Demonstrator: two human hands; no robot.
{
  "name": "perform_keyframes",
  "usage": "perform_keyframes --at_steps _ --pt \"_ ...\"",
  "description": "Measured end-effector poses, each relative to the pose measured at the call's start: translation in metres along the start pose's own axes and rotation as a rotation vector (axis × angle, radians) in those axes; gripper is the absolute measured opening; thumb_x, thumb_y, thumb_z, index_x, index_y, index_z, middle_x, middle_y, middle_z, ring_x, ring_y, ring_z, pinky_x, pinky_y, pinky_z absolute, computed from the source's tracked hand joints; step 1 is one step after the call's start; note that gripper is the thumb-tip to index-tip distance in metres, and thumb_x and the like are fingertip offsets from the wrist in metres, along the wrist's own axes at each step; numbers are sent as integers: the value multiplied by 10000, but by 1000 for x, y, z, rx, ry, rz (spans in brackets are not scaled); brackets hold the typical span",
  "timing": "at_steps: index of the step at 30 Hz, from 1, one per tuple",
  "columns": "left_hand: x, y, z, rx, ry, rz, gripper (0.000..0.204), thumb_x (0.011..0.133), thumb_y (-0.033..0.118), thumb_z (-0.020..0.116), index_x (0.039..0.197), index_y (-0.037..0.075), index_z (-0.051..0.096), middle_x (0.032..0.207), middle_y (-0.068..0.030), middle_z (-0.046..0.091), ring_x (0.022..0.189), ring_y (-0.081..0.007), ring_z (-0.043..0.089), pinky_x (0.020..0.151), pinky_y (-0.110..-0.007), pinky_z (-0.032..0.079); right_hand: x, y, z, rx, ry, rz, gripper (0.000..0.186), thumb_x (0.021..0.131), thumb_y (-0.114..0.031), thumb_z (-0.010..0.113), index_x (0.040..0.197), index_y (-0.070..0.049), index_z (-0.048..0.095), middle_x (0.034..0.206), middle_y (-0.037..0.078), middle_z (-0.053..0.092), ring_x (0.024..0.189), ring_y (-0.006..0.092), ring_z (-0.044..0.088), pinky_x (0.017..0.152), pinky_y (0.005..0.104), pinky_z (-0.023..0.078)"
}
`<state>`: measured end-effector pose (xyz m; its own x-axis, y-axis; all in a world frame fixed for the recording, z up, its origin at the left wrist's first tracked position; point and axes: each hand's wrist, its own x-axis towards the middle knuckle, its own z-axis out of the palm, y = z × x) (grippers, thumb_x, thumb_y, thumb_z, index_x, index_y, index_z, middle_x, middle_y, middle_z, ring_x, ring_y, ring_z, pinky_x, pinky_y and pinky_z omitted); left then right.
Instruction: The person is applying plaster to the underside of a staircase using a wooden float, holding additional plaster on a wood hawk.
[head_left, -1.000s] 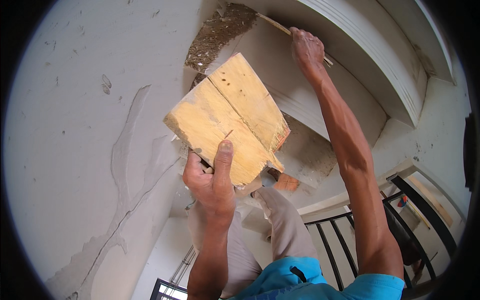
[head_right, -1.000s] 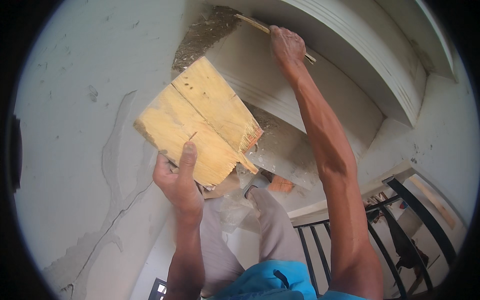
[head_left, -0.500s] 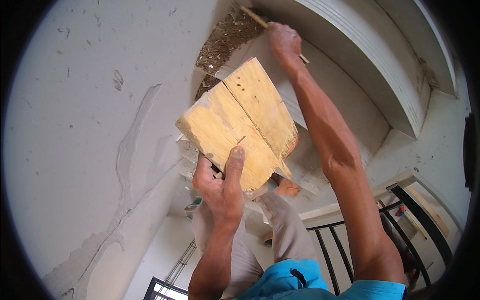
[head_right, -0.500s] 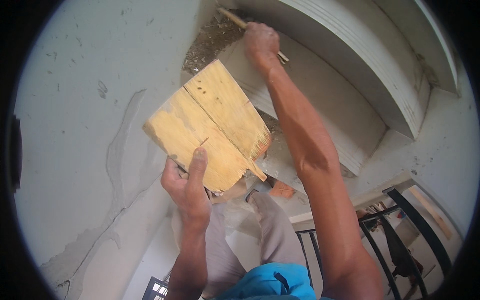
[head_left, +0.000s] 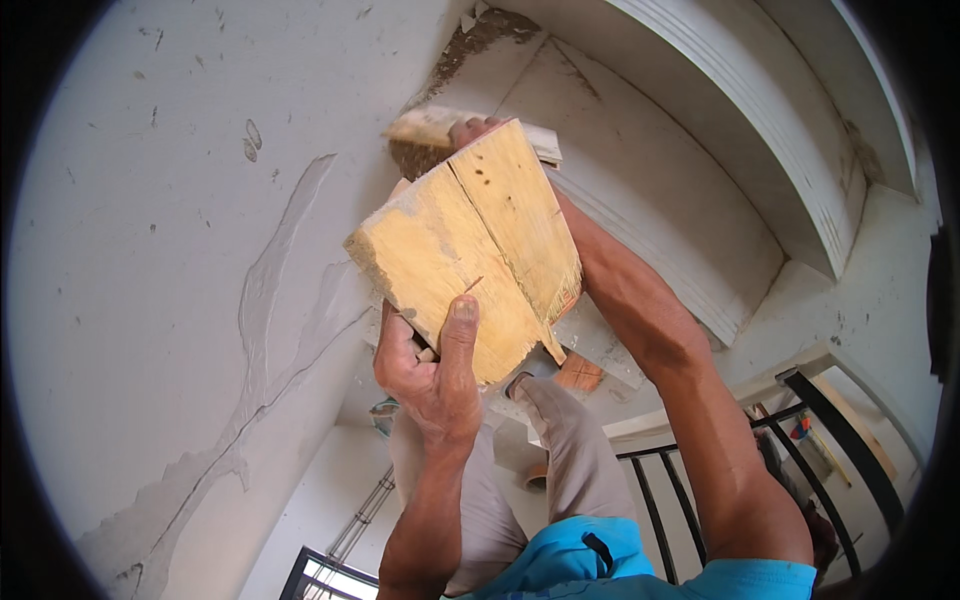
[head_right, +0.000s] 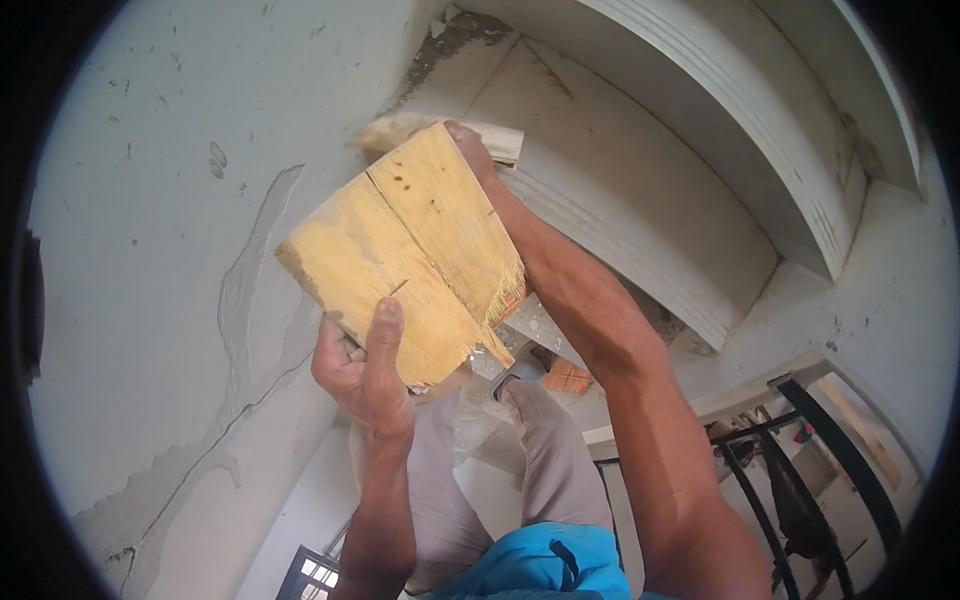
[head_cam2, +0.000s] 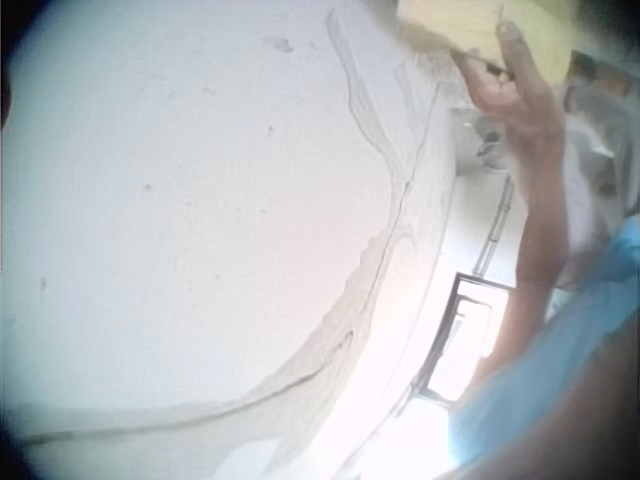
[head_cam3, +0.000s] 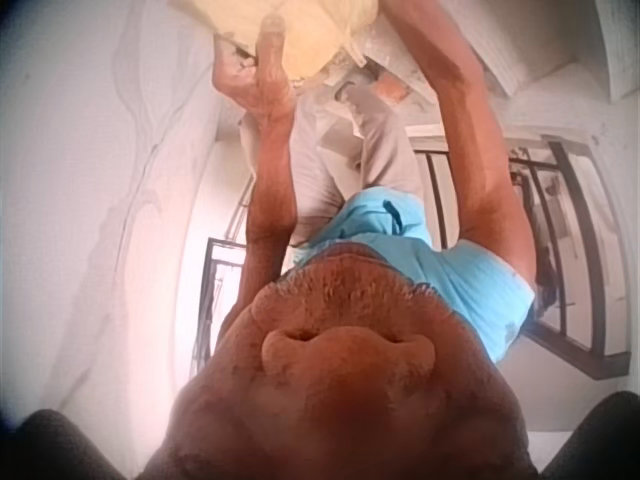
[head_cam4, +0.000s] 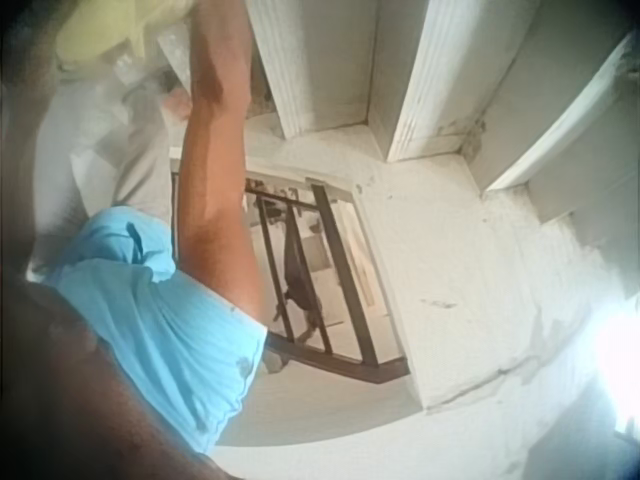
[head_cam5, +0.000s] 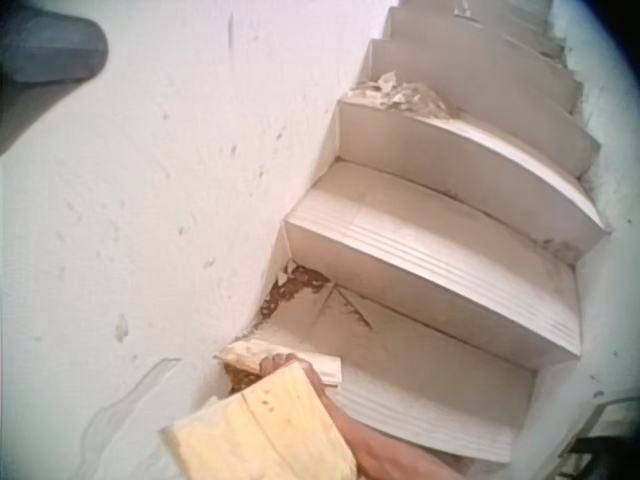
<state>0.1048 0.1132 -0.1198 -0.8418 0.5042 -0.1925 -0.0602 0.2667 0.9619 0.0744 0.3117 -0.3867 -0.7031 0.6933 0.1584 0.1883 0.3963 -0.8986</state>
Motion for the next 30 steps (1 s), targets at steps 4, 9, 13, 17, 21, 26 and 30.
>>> perform_keyframes --at_steps 4,9,13,17,21,26,30 --pt "-5 -7 -19 104 49 21 296 905 128 668 1089 -87 584 981 -140 649 889 -148 597 814 -282 479 -24 -33 21 380 -217 125 287 890 -278 588 1070 -88 707 934 149 704 829 224 670 731 359 513" --pt "-4 1 -6 34 -1 40 307 903 145 679 1093 -77 586 980 -126 652 866 -139 597 796 -277 482 -8 -94 -117 -504 -88 182 297 856 -128 557 1127 -112 679 976 162 702 911 285 687 783 418 539" --pt "2 -8 2 124 -102 -21 262 870 142 694 1037 -41 610 931 -114 644 802 -162 605 710 -310 488 -33 -39 -178 -858 164 171 379 853 -73 511 1201 -150 642 1007 125 696 884 306 680 783 433 538" --pt "7 -9 11 530 -337 6 227 826 142 714 928 -27 600 829 -130 601 741 -206 590 688 -328 473 -31 -20 -179 -988 128 268 357 858 -43 472 1166 -122 633 1040 130 685 933 321 671 809 445 526" --pt "-2 -27 20 677 -462 83 224 813 148 693 927 -21 600 865 -169 570 755 -352 602 677 -433 474 4 -26 -155 -985 145 162 184 895 -63 452 957 -69 625 951 131 670 944 319 655 828 436 514" --pt "-14 -36 36 808 -648 93 250 819 153 676 971 -28 593 943 -182 575 803 -378 642 688 -469 514 58 -36 -141 -1024 53 214 181 901 -94 459 946 -58 630 967 154 683 933 339 670 807 438 530" --pt "-13 -35 40 850 -761 38 226 796 111 664 971 -20 608 968 -181 575 807 -381 652 703 -472 532 67 -37 -130 -1018 53 286 182 894 -88 471 933 -54 645 957 168 693 919 344 684 797 444 544"
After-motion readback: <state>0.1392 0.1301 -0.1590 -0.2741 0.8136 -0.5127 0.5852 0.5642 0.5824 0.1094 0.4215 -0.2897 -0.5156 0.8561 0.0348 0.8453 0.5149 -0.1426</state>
